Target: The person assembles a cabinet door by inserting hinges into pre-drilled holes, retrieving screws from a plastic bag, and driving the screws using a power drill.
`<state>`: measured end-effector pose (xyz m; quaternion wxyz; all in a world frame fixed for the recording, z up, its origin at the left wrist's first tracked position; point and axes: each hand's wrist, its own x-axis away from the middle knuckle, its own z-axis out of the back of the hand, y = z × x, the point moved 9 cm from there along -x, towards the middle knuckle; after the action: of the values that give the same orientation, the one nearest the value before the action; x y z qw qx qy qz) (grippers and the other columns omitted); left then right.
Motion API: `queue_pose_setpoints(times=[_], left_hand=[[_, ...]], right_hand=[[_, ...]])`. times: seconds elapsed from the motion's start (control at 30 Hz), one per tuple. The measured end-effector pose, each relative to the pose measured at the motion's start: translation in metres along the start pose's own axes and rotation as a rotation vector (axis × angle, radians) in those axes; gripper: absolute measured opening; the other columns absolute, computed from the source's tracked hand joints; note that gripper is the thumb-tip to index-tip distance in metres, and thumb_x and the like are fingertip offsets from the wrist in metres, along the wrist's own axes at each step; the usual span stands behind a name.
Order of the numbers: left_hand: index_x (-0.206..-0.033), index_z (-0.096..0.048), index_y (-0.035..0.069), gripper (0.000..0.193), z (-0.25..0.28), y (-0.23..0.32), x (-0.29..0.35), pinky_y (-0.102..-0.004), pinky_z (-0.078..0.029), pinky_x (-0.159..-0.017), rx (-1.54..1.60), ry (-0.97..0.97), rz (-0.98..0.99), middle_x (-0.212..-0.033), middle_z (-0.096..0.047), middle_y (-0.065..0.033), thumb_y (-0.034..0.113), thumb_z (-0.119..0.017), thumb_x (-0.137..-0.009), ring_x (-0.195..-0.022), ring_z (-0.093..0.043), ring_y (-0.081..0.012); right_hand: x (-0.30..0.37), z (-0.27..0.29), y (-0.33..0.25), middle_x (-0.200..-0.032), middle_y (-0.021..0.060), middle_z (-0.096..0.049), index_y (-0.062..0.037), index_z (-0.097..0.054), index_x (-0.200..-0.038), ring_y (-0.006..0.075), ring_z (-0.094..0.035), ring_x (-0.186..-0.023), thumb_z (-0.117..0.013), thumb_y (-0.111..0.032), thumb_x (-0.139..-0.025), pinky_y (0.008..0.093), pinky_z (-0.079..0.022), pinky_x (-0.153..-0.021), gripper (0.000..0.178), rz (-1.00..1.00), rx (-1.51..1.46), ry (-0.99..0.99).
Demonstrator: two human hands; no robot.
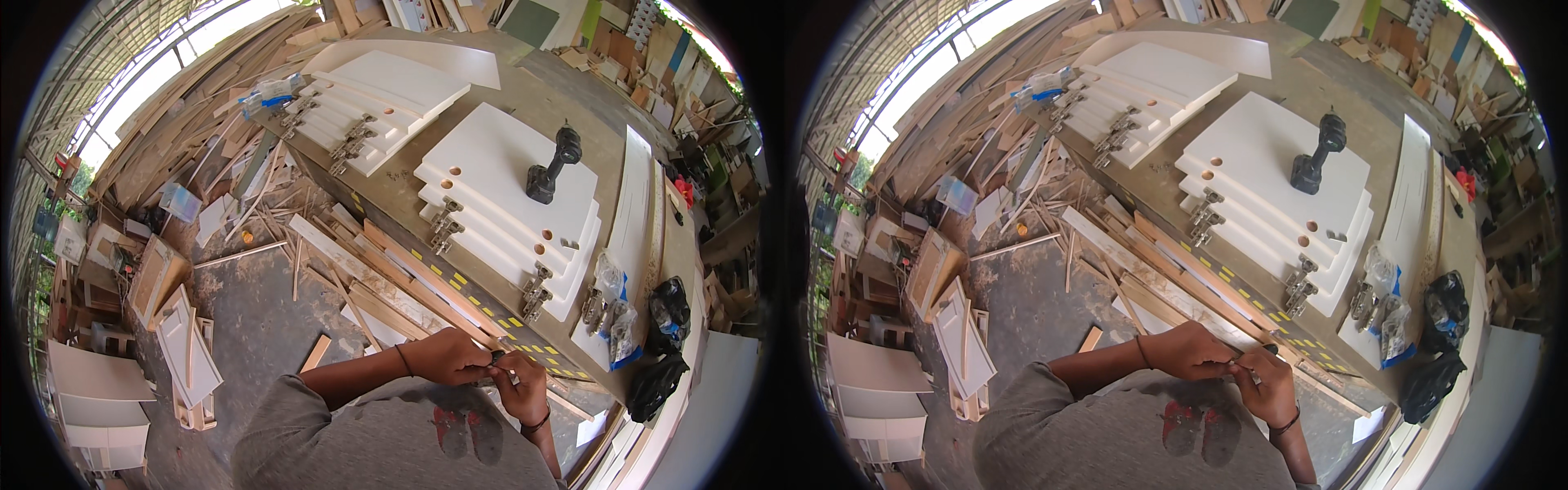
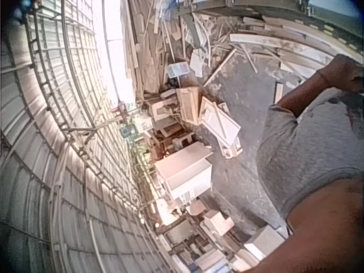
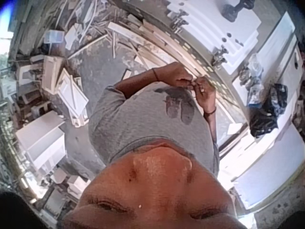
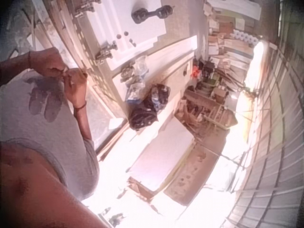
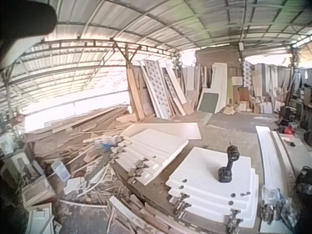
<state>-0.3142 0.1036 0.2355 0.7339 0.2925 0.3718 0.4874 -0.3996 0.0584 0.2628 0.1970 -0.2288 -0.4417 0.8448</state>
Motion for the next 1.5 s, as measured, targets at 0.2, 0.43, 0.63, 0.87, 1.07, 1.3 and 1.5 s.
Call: queue_pose_setpoints(times=[0.2, 0.43, 0.63, 0.87, 1.07, 1.3, 1.5], left_hand=[[-0.074, -0.056, 0.009, 0.02, 0.016, 0.007, 0.0, -0.0381, -0.041, -0.049, -0.017, 0.059, 0.013, -0.058, -0.054, -0.0105, 0.027, -0.063, -0.079, -0.056, -0.056, -0.0332], [-0.076, -0.058, 0.01, 0.02, 0.014, 0.002, 0.002, -0.0376, -0.041, -0.049, 0.069, 0.035, 0.05, -0.059, -0.055, -0.0098, 0.029, -0.063, -0.079, -0.057, -0.056, -0.0321], [-0.078, -0.059, 0.007, 0.018, 0.006, -0.012, -0.005, -0.0346, -0.042, -0.051, 0.007, 0.023, 0.029, -0.063, -0.056, -0.0104, 0.023, -0.058, -0.084, -0.058, -0.056, -0.0296], [-0.081, -0.06, -0.001, 0.017, 0.032, -0.049, 0.001, -0.0267, -0.04, -0.055, 0.408, 0.21, 0.335, -0.065, -0.055, -0.0049, 0.015, -0.057, -0.085, -0.059, -0.047, -0.0086], [-0.079, -0.059, -0.003, 0.02, 0.033, -0.04, -0.006, -0.0245, -0.035, -0.051, 0.443, 0.198, 0.301, -0.058, -0.049, -0.0012, 0.015, -0.057, -0.087, -0.056, -0.04, -0.0052], [-0.078, -0.057, -0.003, 0.02, 0.03, -0.046, -0.004, -0.0255, -0.034, -0.05, 0.431, 0.163, 0.322, -0.056, -0.045, -0.0018, 0.014, -0.057, -0.087, -0.056, -0.038, -0.0053], [-0.079, -0.057, -0.003, 0.019, 0.032, -0.039, -0.008, -0.0257, -0.034, -0.05, 0.417, 0.158, 0.295, -0.056, -0.046, -0.002, 0.014, -0.057, -0.087, -0.055, -0.038, -0.0059]], right_hand=[[0.0, -0.002, 0.001, -0.07, 0.0095, -0.059, -0.0029, -0.059, -0.078, 0.0233, -0.059, -0.063, -0.067, 0.002, -0.072, 0.0298, -0.046, -0.057, 0.011, 0.019, -0.021, 0.0], [-0.001, -0.004, -0.005, -0.071, 0.0093, -0.06, -0.003, -0.06, -0.078, 0.0221, -0.06, -0.064, -0.067, 0.002, -0.072, 0.0291, -0.046, -0.057, 0.01, 0.001, -0.092, -0.014], [-0.005, 0.012, 0.022, -0.069, 0.0086, -0.062, -0.0001, -0.06, -0.082, 0.0158, -0.061, -0.066, -0.065, -0.001, -0.076, 0.0272, -0.047, -0.058, 0.007, -0.057, 0.002, 0.073], [-0.02, 0.041, 0.066, -0.073, 0.0035, -0.061, 0.0016, -0.058, -0.091, 0.0075, -0.058, -0.072, -0.062, -0.005, -0.083, 0.0243, -0.047, -0.063, 0.011, -0.311, -0.231, 0.213], [-0.03, 0.037, 0.034, -0.089, 0.0081, -0.062, 0.0034, -0.057, -0.103, 0.0147, -0.058, -0.083, -0.061, -0.005, -0.082, 0.027, -0.046, -0.075, 0.023, -0.175, -0.11, 0.2], [-0.047, 0.024, 0.024, -0.088, 0.0083, -0.06, 0.0037, -0.057, -0.1, 0.0143, -0.057, -0.082, -0.058, -0.001, -0.082, 0.0262, -0.045, -0.075, 0.019, -0.097, -0.159, 0.062], [-0.044, 0.02, 0.047, -0.074, -0.0018, -0.054, -0.0001, -0.056, -0.09, 0.0042, -0.046, -0.065, -0.057, -0.007, -0.086, 0.0204, -0.039, -0.058, 0.008, -0.312, -0.313, 0.114]])
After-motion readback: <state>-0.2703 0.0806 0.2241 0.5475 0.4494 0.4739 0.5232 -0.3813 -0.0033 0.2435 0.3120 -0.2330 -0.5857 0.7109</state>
